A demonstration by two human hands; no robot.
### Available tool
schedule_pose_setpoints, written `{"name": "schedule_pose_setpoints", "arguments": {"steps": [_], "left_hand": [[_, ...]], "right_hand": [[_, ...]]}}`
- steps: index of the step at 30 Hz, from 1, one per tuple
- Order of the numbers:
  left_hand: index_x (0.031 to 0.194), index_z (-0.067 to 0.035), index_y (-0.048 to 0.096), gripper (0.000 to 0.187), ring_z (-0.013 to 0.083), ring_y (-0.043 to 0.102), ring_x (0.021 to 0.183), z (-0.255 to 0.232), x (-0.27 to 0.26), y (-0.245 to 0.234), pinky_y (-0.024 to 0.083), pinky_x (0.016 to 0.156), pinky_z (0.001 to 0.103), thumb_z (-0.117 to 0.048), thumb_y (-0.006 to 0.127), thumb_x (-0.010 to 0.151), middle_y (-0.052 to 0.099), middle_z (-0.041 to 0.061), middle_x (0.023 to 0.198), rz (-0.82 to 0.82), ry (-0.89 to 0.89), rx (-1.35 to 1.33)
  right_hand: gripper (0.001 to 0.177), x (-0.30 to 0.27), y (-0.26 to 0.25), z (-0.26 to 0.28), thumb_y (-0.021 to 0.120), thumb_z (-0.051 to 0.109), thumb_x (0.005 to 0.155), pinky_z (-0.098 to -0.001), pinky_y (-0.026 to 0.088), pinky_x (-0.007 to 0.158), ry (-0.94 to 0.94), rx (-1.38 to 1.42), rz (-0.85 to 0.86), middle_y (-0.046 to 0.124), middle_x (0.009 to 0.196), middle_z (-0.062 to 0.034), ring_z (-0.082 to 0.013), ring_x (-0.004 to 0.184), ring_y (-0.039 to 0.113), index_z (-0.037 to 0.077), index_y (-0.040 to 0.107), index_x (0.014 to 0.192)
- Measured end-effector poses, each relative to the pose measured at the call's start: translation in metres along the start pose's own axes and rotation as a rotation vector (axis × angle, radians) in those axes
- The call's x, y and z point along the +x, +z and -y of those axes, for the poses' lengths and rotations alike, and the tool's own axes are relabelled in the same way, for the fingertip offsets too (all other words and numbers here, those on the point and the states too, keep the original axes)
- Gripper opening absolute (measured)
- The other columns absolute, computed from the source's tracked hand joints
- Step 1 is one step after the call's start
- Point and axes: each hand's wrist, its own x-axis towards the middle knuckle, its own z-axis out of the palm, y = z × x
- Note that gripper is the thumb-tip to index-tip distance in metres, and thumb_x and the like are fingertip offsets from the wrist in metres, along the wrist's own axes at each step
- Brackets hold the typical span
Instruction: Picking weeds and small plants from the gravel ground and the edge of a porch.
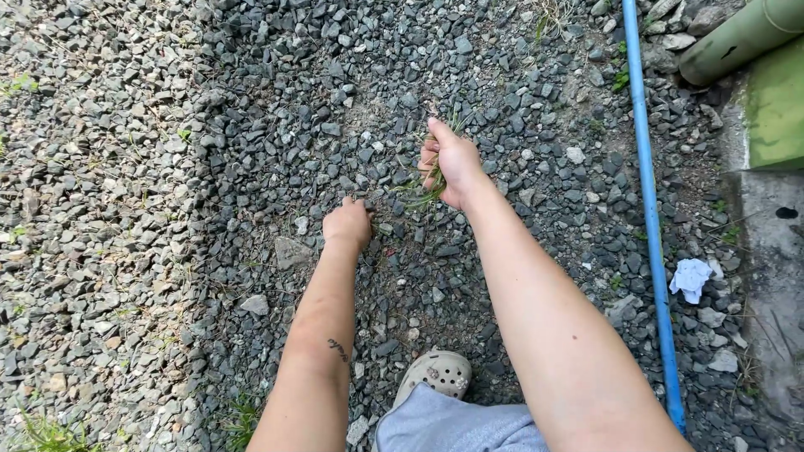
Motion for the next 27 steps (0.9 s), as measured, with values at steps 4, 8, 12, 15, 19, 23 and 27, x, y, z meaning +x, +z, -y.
{"name": "schedule_pose_setpoints", "arguments": {"steps": [4,8,12,15,19,23,27], "left_hand": [[0.123,-0.011,0.065,0.043,0.031,0.066,0.116,-0.007,-0.005,-0.008,0.056,0.093,0.044,-0.047,0.058,0.101,0.06,0.013,0.131,0.02,-0.012,0.121],[0.124,-0.009,0.065,0.046,0.032,0.068,0.113,-0.005,0.001,0.001,0.056,0.092,0.045,-0.048,0.063,0.099,0.064,0.014,0.129,0.031,-0.085,0.03],[0.121,-0.01,0.069,0.038,0.0345,0.068,0.114,0.003,0.019,0.021,0.057,0.093,0.046,-0.04,0.067,0.097,0.065,0.015,0.13,0.021,-0.116,-0.045],[0.119,-0.009,0.074,0.03,0.0331,0.07,0.116,0.005,0.034,0.027,0.059,0.094,0.043,-0.024,0.07,0.094,0.069,0.015,0.131,0.068,-0.143,-0.026],[0.121,-0.004,0.071,0.041,0.0324,0.07,0.116,-0.015,-0.004,-0.045,0.058,0.095,0.042,-0.036,0.071,0.096,0.067,0.017,0.132,0.138,-0.108,-0.006],[0.122,-0.007,0.071,0.04,0.029,0.068,0.119,-0.005,0.018,-0.02,0.056,0.099,0.04,-0.029,0.074,0.089,0.069,0.014,0.132,0.226,-0.069,0.074],[0.119,-0.008,0.075,0.03,0.03,0.07,0.119,-0.005,0.022,-0.023,0.056,0.1,0.04,-0.017,0.07,0.091,0.07,0.015,0.13,0.24,-0.07,0.074]], "right_hand": [[0.043,0.01,-0.006,-0.008,0.058,0.05,0.098,-0.0284,0.024,0.042,0.018,0.046,0.066,0.039,0.059,0.0075,-0.0088,0.049,0.036,0.021,0.042,0.071],[0.042,0.008,-0.005,-0.008,0.057,0.049,0.098,-0.0287,0.024,0.043,0.024,0.047,0.056,0.038,0.058,0.0071,-0.0088,0.049,0.036,0.021,0.043,0.07],[0.043,0.01,-0.008,-0.01,0.055,0.049,0.099,-0.0284,0.024,0.043,0.042,0.032,0.07,0.038,0.059,0.0073,-0.0088,0.05,0.036,0.02,0.042,0.07],[0.045,0.015,-0.014,-0.014,0.056,0.049,0.1,-0.0291,0.022,0.043,0.034,0.055,0.075,0.034,0.057,0.0073,-0.009,0.048,0.032,0.02,0.04,0.069],[0.046,0.017,-0.02,-0.016,0.054,0.049,0.099,-0.0302,0.02,0.041,0.048,0.089,0.106,0.03,0.055,0.0075,-0.0095,0.046,0.028,0.02,0.038,0.067],[0.047,0.021,-0.027,-0.022,0.055,0.048,0.1,-0.0305,0.019,0.042,0.038,0.098,0.097,0.031,0.056,0.0068,-0.0094,0.046,0.029,0.019,0.037,0.068],[0.046,0.022,-0.029,-0.023,0.056,0.047,0.101,-0.0307,0.02,0.043,-0.008,0.126,0.125,0.031,0.057,0.0063,-0.0097,0.047,0.029,0.018,0.038,0.069]]}}
